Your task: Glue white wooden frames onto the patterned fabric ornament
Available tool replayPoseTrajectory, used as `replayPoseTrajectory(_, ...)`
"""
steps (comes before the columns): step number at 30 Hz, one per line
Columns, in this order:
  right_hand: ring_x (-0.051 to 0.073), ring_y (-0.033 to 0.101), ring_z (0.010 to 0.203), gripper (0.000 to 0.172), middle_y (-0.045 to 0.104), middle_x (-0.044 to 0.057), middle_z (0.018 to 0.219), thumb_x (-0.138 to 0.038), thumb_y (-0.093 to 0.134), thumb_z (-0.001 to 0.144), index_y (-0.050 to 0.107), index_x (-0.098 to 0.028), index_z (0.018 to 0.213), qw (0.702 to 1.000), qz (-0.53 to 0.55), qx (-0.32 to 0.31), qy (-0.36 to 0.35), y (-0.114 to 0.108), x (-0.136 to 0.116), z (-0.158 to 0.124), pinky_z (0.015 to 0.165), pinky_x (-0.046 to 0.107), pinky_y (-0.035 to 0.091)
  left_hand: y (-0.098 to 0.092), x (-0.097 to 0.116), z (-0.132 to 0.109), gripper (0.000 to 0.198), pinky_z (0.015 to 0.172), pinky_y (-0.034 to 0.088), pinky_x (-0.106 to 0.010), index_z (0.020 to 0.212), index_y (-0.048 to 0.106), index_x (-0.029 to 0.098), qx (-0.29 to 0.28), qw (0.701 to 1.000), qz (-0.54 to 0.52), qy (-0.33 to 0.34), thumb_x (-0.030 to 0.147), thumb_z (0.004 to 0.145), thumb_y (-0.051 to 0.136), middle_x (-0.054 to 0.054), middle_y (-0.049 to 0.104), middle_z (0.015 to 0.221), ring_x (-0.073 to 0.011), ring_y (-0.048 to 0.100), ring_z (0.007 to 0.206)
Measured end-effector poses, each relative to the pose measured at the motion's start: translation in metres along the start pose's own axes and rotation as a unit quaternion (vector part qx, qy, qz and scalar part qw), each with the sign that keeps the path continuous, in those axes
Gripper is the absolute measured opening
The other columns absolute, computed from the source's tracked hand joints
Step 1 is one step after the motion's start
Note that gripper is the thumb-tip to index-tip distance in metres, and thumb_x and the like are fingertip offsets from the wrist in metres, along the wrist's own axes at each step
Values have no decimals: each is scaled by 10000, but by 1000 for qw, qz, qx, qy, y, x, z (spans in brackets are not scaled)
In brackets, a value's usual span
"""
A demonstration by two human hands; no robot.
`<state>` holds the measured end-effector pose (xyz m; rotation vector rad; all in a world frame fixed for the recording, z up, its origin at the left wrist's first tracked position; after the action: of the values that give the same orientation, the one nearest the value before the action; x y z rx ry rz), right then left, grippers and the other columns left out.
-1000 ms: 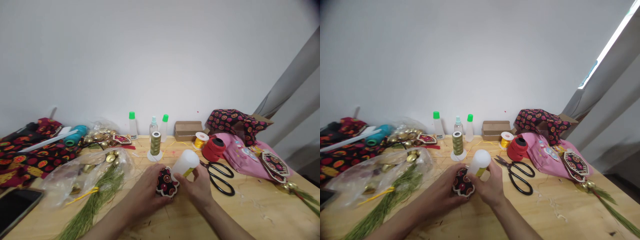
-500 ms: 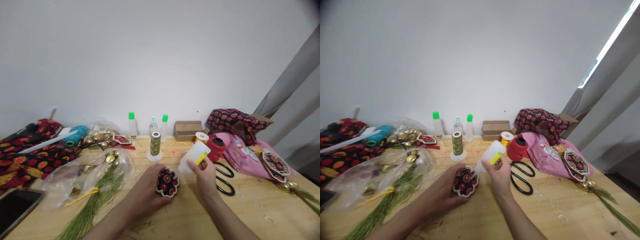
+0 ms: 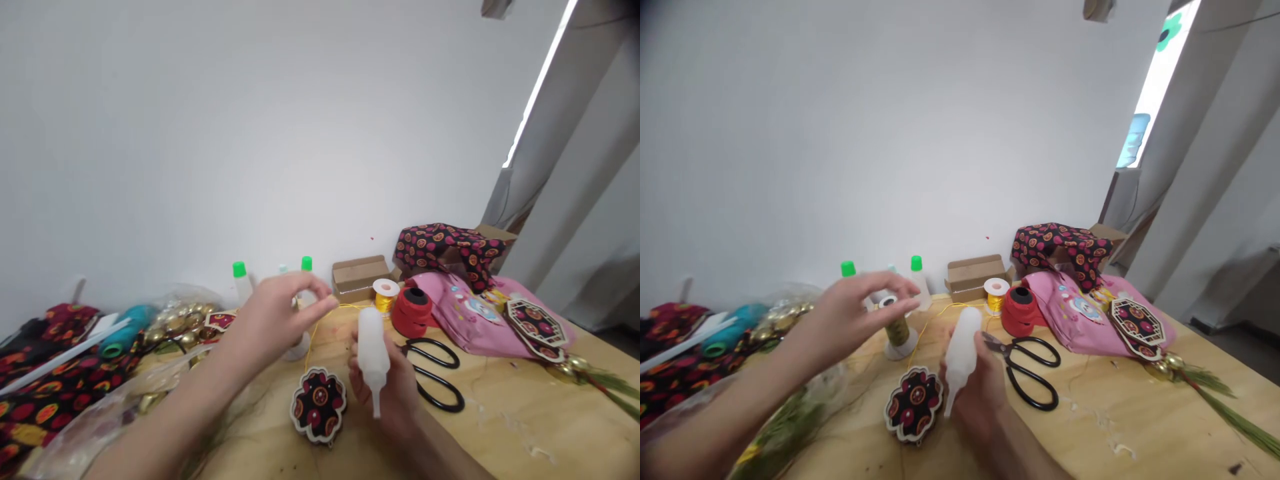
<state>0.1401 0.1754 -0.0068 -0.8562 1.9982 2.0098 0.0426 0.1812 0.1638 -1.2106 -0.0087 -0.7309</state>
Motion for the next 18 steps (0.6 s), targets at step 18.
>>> replayPoseTrajectory(18,132,557,480,358,620,22,555,-419,720,581,631,-146,795,983,120,-4,138,-4,37,0,443,222,417,196,-41,134,279,778,490,-395,1109,522,176,-380,895,233,8,293,855,509,-72,554,1130,-193,574,933)
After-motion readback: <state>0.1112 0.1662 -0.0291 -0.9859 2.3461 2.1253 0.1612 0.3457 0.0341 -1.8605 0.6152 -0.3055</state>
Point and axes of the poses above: each hand's wrist, its own z-axis towards the middle knuckle, its own y-axis out of the palm, x = y × z, the point moved 9 cm from there along z, towards the middle knuckle
